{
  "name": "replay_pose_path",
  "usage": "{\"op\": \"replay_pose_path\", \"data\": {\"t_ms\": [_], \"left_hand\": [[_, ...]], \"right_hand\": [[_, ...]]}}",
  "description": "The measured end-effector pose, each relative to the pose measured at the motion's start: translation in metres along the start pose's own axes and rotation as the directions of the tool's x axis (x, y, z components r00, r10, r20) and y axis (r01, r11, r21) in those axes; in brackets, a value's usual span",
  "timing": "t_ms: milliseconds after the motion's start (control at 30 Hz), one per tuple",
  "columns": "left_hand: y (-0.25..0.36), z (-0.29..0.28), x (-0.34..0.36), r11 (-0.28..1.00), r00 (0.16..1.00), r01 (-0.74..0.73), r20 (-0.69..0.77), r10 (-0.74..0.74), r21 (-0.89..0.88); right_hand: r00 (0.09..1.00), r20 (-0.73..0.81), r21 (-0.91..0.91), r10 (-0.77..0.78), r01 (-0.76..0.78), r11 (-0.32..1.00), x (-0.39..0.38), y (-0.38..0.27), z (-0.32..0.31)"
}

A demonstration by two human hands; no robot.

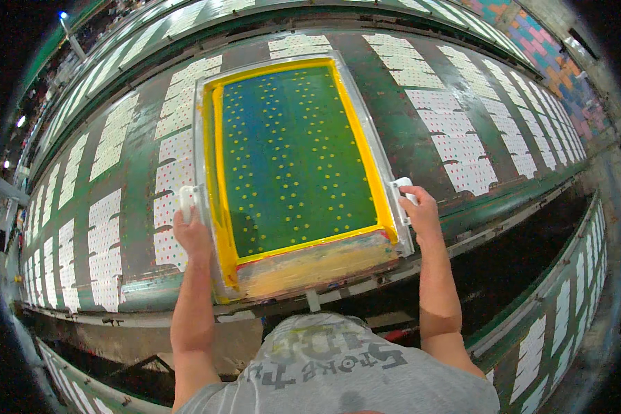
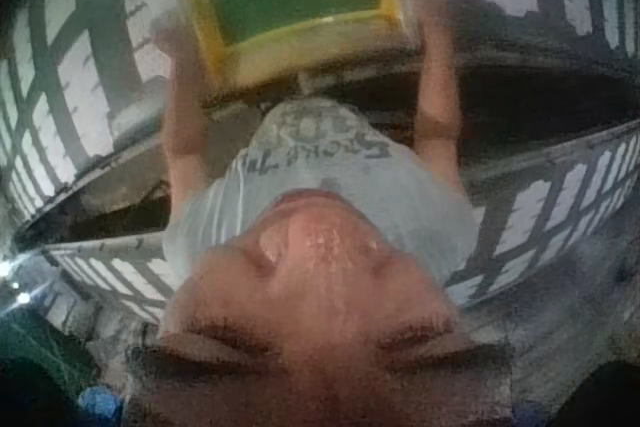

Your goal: The person performs screen printing on small rectangular sheets using a yellow-framed screen and a squeegee. They pull the squeegee across the screen to transfer yellow ink onto the sheets, lift the screen, and then separate and stack the printed sheets on the table.

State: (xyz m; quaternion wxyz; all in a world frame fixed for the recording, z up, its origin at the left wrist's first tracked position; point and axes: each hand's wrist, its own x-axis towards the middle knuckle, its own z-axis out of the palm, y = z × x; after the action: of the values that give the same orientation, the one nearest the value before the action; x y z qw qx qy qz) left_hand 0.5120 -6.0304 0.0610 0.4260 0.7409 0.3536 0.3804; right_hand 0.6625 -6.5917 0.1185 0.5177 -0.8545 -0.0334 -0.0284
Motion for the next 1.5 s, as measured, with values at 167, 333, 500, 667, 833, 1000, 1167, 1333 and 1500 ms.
{"op": "replay_pose_path", "data": {"t_ms": [167, 333, 500, 667, 833, 1000, 1167, 1333, 1500], "left_hand": [[0.019, 0.046, -0.055, 0.997, 0.997, -0.069, -0.018, 0.070, 0.015], [0.039, 0.071, -0.084, 0.994, 0.998, -0.066, -0.018, 0.068, 0.085], [0.060, 0.081, -0.097, 0.997, 0.997, -0.067, -0.024, 0.068, 0.037], [0.072, 0.087, -0.105, 0.984, 0.996, -0.091, -0.009, 0.094, 0.153], [0.072, 0.096, -0.111, 0.989, 0.997, -0.071, -0.018, 0.074, 0.127], [0.058, 0.101, -0.109, 0.978, 0.996, -0.088, -0.012, 0.092, 0.191], [0.046, 0.107, -0.111, 0.973, 0.997, -0.078, -0.005, 0.081, 0.218], [0.048, 0.109, -0.114, 0.971, 0.998, -0.062, -0.016, 0.068, 0.232], [0.051, 0.109, -0.113, 0.984, 0.997, -0.072, 0.002, 0.072, 0.164]], "right_hand": [[0.991, 0.035, 0.155, 0.126, -0.130, 0.979, 0.024, 0.045, -0.059], [0.992, 0.071, 0.150, 0.109, -0.118, 0.982, 0.034, 0.067, -0.094], [0.984, 0.093, 0.155, 0.155, -0.168, 0.974, 0.039, 0.076, -0.115], [0.972, 0.128, 0.174, 0.198, -0.218, 0.960, 0.041, 0.087, -0.129], [0.998, 0.057, -0.061, 0.029, -0.026, 0.998, 0.036, 0.076, -0.134], [0.826, 0.255, -0.530, -0.502, 0.554, 0.642, -0.028, 0.036, -0.102], [0.558, 0.651, -0.179, -0.514, 0.771, 0.611, -0.100, 0.019, -0.058], [0.551, 0.625, -0.337, -0.552, 0.829, 0.447, -0.109, 0.027, -0.040], [0.502, 0.663, -0.335, -0.555, 0.862, 0.380, -0.098, 0.002, -0.042]]}}
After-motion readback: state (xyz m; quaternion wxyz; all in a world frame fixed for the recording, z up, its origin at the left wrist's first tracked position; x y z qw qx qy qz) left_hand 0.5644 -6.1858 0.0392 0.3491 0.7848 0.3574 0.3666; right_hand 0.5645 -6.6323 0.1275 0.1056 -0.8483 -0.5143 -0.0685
